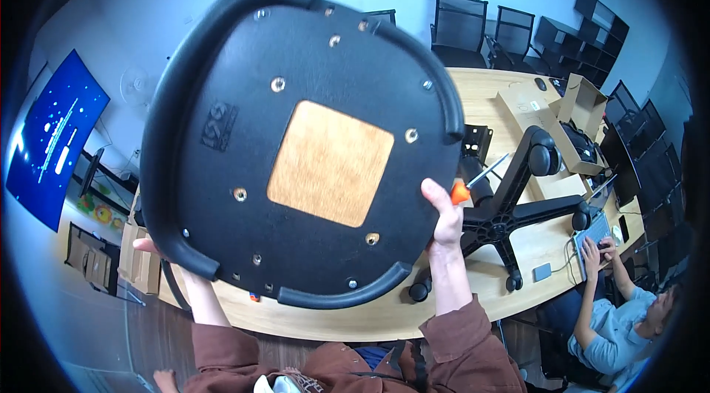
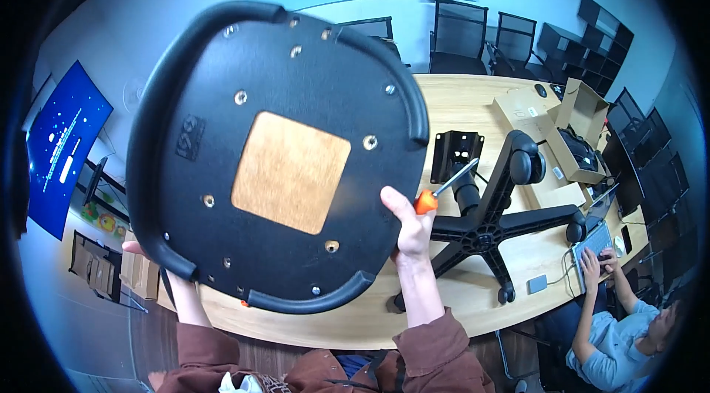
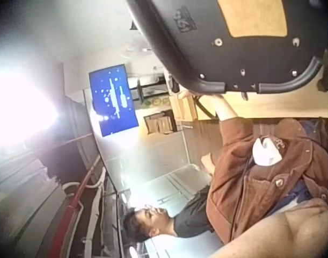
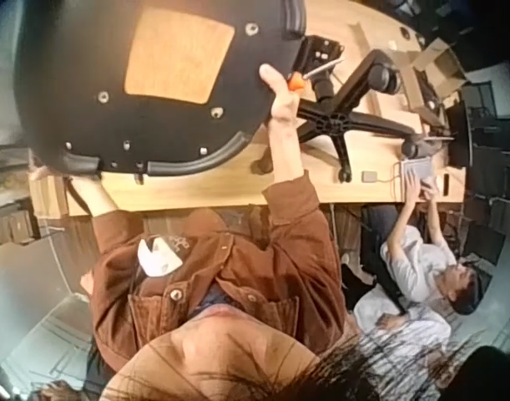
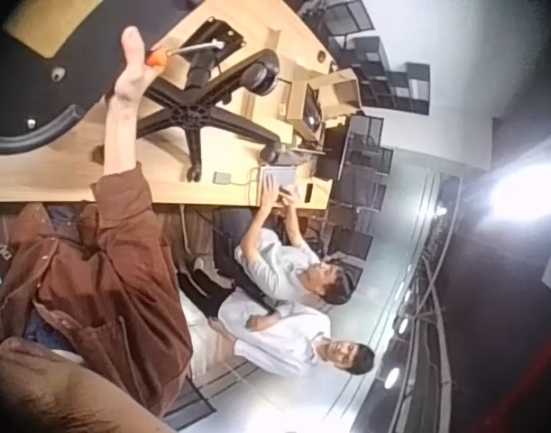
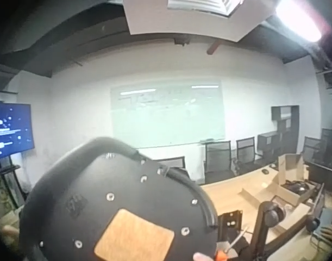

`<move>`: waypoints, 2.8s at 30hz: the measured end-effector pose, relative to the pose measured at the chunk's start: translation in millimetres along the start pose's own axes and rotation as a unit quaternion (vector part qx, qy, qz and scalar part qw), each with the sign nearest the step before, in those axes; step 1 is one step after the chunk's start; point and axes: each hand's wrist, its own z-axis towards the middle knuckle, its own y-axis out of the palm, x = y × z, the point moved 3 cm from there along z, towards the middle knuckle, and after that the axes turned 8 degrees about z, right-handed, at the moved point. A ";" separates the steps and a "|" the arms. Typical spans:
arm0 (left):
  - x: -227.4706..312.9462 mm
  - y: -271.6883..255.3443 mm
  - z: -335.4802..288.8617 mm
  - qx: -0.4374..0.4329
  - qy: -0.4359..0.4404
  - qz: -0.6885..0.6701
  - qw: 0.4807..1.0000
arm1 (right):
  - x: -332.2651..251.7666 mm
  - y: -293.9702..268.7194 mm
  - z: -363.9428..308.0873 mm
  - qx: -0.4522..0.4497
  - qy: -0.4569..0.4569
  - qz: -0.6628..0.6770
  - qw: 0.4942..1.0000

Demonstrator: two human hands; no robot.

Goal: Assembling the components of an office chair, specifically focusing on attaching armrests and the base mechanism.

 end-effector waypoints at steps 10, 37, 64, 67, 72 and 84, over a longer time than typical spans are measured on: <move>-106.6 3.5 -96.0 0.086 -0.223 -0.027 0.971 | 24.2 -43.8 20.8 0.022 -0.050 -0.117 0.992; -141.3 65.9 33.0 0.088 -0.074 -0.170 0.979 | -246.4 -170.1 -71.6 -0.092 0.021 -0.308 0.947; -405.2 98.6 73.6 0.027 -0.275 -0.143 0.950 | -89.4 -301.1 -111.7 0.067 0.271 -0.524 0.805; -425.1 92.1 85.1 0.022 -0.295 -0.145 0.944 | -57.2 -279.3 -96.3 -0.142 0.257 -0.649 0.702; -434.7 101.4 97.6 0.036 -0.303 -0.139 0.942 | 10.5 -241.4 -55.9 -0.284 0.212 -0.589 0.726; -484.1 63.0 103.6 0.082 -0.351 -0.101 0.927 | 140.6 -244.1 129.7 0.002 0.120 -0.783 0.611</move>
